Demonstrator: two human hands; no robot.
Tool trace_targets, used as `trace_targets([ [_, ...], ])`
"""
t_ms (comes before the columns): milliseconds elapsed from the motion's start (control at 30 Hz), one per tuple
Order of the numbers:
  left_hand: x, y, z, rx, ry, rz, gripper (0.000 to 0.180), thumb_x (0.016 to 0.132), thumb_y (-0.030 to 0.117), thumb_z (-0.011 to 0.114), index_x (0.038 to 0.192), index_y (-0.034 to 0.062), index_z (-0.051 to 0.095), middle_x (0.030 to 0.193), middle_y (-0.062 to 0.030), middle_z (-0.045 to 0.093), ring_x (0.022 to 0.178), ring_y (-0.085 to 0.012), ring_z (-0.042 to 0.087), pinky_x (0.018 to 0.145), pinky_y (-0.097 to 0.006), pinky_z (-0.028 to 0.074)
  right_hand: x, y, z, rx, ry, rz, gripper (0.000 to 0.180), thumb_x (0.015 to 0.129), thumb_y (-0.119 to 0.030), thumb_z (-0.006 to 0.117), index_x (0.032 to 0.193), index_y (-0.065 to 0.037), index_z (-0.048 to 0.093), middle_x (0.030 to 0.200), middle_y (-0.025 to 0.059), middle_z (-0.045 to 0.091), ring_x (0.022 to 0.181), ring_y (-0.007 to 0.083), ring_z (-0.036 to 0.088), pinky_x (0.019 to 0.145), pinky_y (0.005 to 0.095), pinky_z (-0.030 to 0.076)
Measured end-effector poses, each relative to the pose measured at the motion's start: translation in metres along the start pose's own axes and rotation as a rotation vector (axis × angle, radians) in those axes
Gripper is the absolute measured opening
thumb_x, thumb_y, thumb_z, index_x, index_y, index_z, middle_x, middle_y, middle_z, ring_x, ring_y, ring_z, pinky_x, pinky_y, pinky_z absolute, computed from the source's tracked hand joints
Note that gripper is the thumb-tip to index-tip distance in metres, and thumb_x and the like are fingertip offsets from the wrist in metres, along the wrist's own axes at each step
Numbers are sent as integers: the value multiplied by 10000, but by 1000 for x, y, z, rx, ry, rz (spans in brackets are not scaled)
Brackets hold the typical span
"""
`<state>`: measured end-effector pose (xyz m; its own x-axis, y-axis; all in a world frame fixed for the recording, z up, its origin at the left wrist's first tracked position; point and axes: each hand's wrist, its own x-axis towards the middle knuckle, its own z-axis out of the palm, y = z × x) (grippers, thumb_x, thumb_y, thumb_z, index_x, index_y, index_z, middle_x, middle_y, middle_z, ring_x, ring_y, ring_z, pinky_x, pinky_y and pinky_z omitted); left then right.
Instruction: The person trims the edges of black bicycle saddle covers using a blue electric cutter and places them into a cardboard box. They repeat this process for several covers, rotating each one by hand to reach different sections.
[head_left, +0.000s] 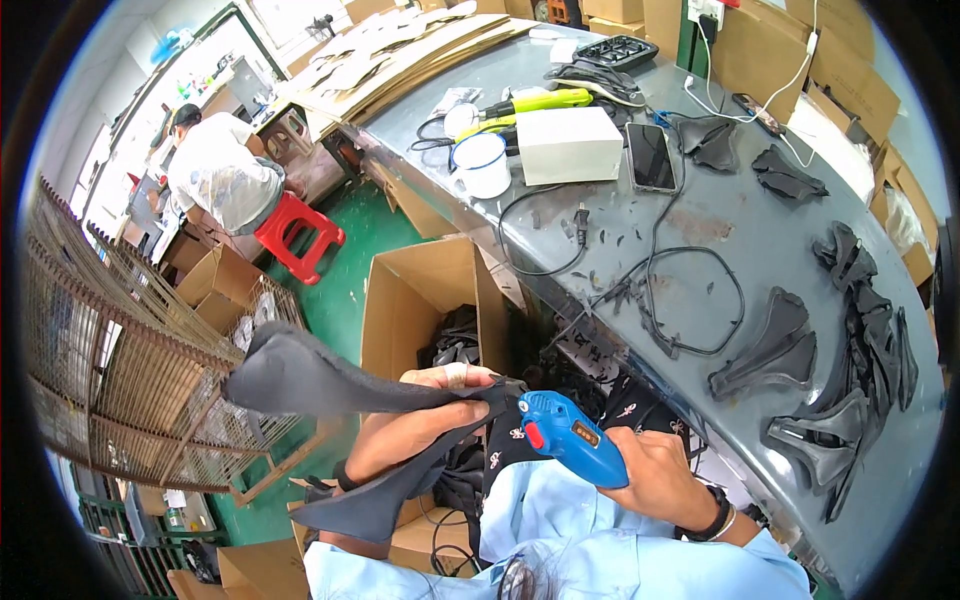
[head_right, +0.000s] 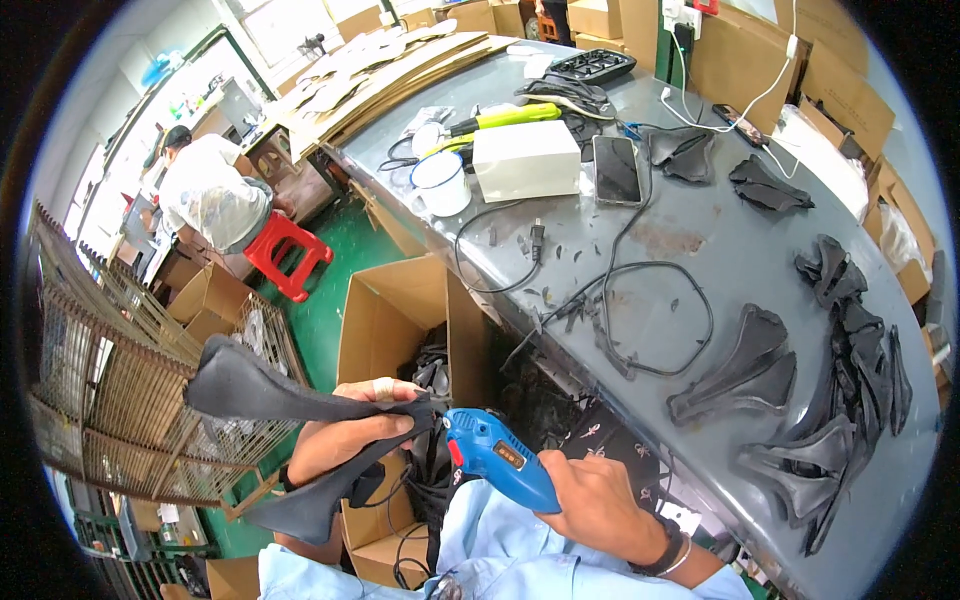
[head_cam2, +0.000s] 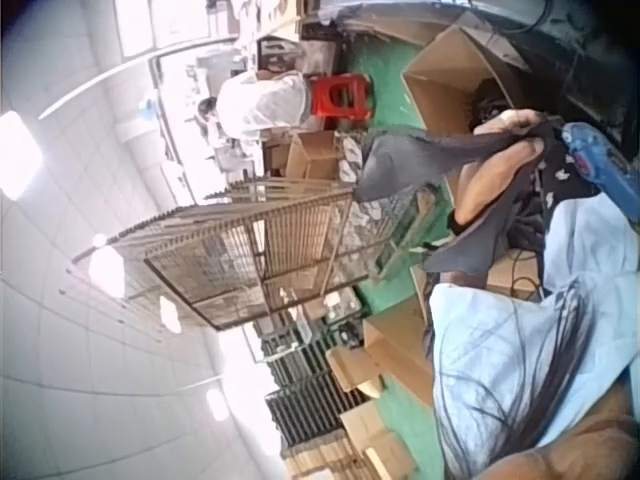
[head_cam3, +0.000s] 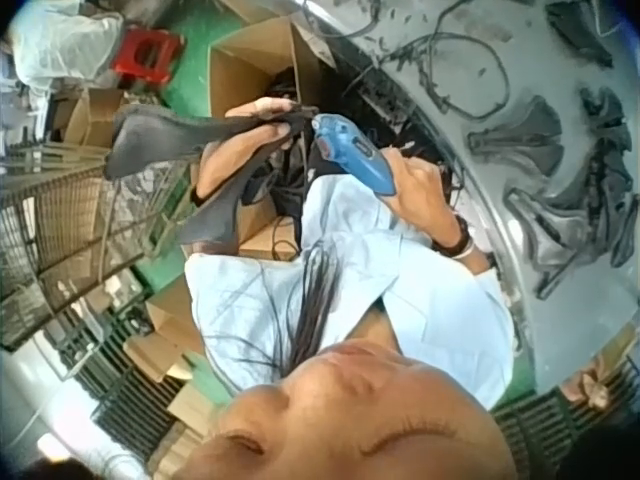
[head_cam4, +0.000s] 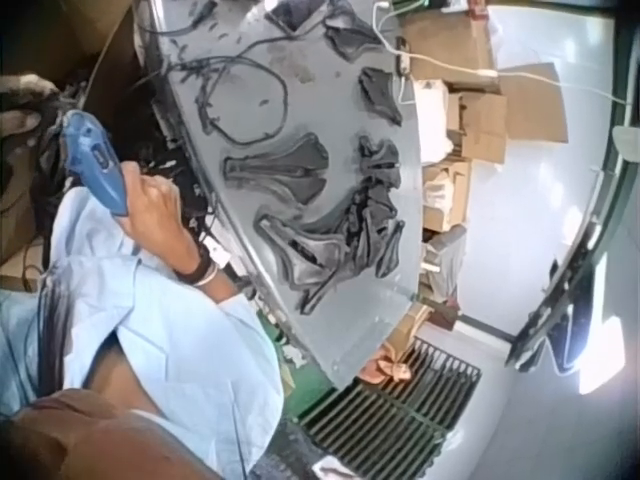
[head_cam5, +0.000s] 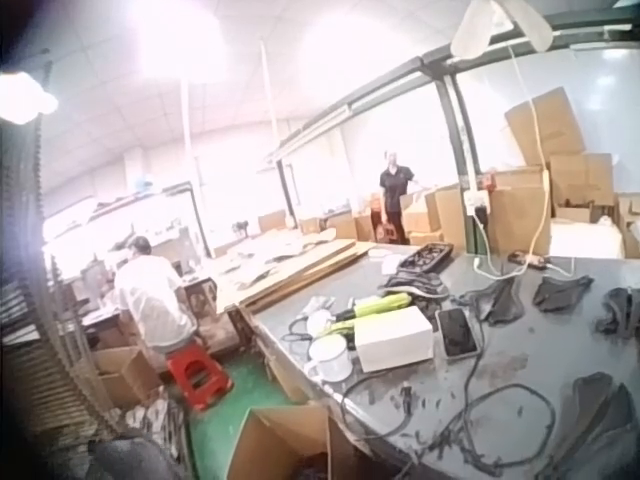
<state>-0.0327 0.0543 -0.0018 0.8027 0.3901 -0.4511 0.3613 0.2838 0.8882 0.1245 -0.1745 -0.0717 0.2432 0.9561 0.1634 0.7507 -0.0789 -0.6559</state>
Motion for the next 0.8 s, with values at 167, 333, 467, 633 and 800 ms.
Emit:
trace_targets([
  [167,8,0,-4,109,-40,61,252,846,47,605,1087,-29,598,922,-28,628,808,-68,561,731,-201,458,-3,4,9,-52,-4,-9,464,586,-156,782,963,-25,546,689,124,616,603,306,618,555,370,482],
  [333,20,-15,-5,323,-136,67,283,854,8,594,1134,-37,590,987,-67,654,896,-104,590,810,-228,469,-3,1,10,-37,13,-77,468,610,-166,772,971,-25,510,608,103,578,544,287,593,513,365,446],
  [467,27,-25,1,287,-147,121,280,855,2,594,1133,-34,593,989,-72,664,917,-116,596,830,-239,470,-1,-4,7,20,17,-82,470,616,-164,769,982,-21,511,621,109,586,546,295,594,515,365,450],
  [633,38,-33,6,539,-211,268,354,822,-14,622,1172,-15,571,1089,-95,645,986,-126,584,839,-262,471,1,-12,9,57,40,-88,466,627,-160,766,990,-21,509,643,120,598,566,308,607,528,380,467],
  [800,11,-3,6,409,-54,299,314,773,42,689,1065,-12,586,967,-67,635,912,-152,603,807,-274,481,0,-9,8,44,65,16,485,617,-162,780,1012,-18,539,688,135,625,604,300,637,570,364,498],
])
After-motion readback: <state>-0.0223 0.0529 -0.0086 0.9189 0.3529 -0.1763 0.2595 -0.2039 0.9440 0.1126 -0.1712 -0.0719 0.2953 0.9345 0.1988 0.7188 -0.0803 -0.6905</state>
